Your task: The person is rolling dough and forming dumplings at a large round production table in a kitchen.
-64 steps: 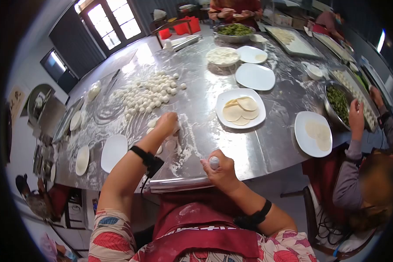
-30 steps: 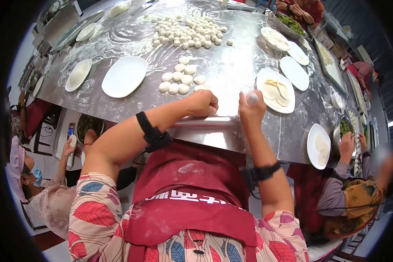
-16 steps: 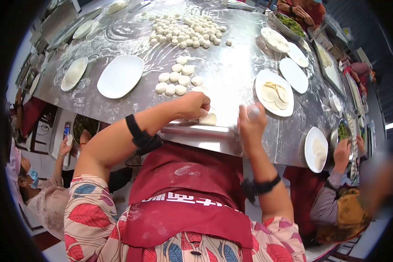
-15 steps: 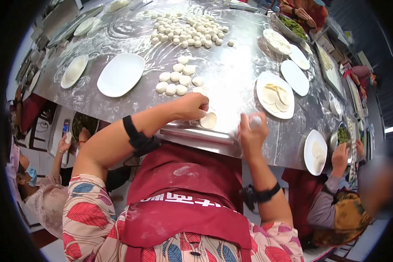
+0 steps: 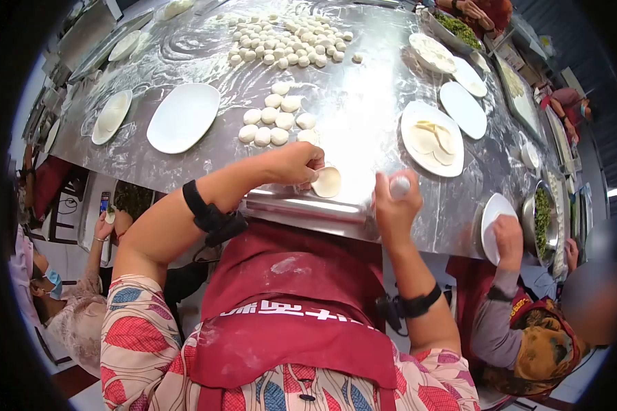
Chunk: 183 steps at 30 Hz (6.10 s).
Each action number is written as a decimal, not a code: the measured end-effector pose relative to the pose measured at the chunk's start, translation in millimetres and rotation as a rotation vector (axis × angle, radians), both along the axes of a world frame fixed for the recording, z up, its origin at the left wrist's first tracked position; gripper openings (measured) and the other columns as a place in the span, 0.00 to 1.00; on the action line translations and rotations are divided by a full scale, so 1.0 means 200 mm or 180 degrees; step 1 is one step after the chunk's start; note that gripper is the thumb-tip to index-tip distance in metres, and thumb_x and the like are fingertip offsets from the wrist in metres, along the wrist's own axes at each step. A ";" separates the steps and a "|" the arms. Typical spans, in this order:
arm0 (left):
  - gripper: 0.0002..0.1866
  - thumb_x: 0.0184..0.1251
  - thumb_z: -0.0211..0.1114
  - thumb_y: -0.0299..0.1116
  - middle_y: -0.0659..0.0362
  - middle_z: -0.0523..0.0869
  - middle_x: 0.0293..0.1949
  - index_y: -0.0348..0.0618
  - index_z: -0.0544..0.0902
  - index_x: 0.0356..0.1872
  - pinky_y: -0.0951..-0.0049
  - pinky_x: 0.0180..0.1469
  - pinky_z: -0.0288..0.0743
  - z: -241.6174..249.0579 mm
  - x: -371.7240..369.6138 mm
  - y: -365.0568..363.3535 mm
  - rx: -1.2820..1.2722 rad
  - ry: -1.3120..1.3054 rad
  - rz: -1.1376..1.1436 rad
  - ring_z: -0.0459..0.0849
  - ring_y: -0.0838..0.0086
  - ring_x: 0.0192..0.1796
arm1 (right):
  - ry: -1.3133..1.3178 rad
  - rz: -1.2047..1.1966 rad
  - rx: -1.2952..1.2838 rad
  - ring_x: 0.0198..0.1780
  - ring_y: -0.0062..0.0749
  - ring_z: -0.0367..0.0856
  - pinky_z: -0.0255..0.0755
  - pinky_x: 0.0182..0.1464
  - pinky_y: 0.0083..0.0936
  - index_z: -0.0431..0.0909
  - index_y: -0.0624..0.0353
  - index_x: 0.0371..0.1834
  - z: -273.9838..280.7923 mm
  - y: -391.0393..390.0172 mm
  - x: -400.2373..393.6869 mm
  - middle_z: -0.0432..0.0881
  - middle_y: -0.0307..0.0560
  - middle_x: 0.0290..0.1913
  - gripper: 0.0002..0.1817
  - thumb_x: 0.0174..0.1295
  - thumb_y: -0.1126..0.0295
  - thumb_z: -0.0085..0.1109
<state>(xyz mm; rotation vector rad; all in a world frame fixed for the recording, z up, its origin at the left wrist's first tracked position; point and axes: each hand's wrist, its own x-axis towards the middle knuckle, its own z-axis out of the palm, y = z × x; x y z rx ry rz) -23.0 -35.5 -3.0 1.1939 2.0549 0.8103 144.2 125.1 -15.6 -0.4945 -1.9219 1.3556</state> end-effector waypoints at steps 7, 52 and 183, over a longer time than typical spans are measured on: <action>0.12 0.57 0.61 0.35 0.46 0.85 0.32 0.37 0.83 0.36 0.61 0.43 0.74 0.01 0.01 0.12 -0.0020 0.0602 0.0140 0.83 0.56 0.38 | -0.0083 -0.0214 0.0707 0.22 0.25 0.74 0.68 0.26 0.25 0.71 0.63 0.31 -0.02 0.13 -0.37 0.74 0.44 0.19 0.11 0.53 0.75 0.66; 0.11 0.57 0.61 0.32 0.46 0.85 0.32 0.35 0.82 0.36 0.64 0.42 0.74 -0.01 0.07 0.13 -0.0020 0.0457 0.0066 0.83 0.59 0.37 | 0.0032 -0.0407 0.0749 0.22 0.30 0.73 0.69 0.27 0.27 0.68 0.62 0.28 -0.05 0.07 -0.15 0.74 0.46 0.19 0.12 0.53 0.75 0.65; 0.10 0.55 0.60 0.29 0.46 0.84 0.30 0.35 0.82 0.36 0.64 0.42 0.74 0.01 0.02 0.00 -0.0238 0.0171 0.0007 0.83 0.59 0.36 | -0.0037 0.0003 0.0240 0.20 0.26 0.77 0.68 0.22 0.26 0.67 0.60 0.30 0.01 0.01 0.02 0.74 0.43 0.18 0.10 0.55 0.78 0.63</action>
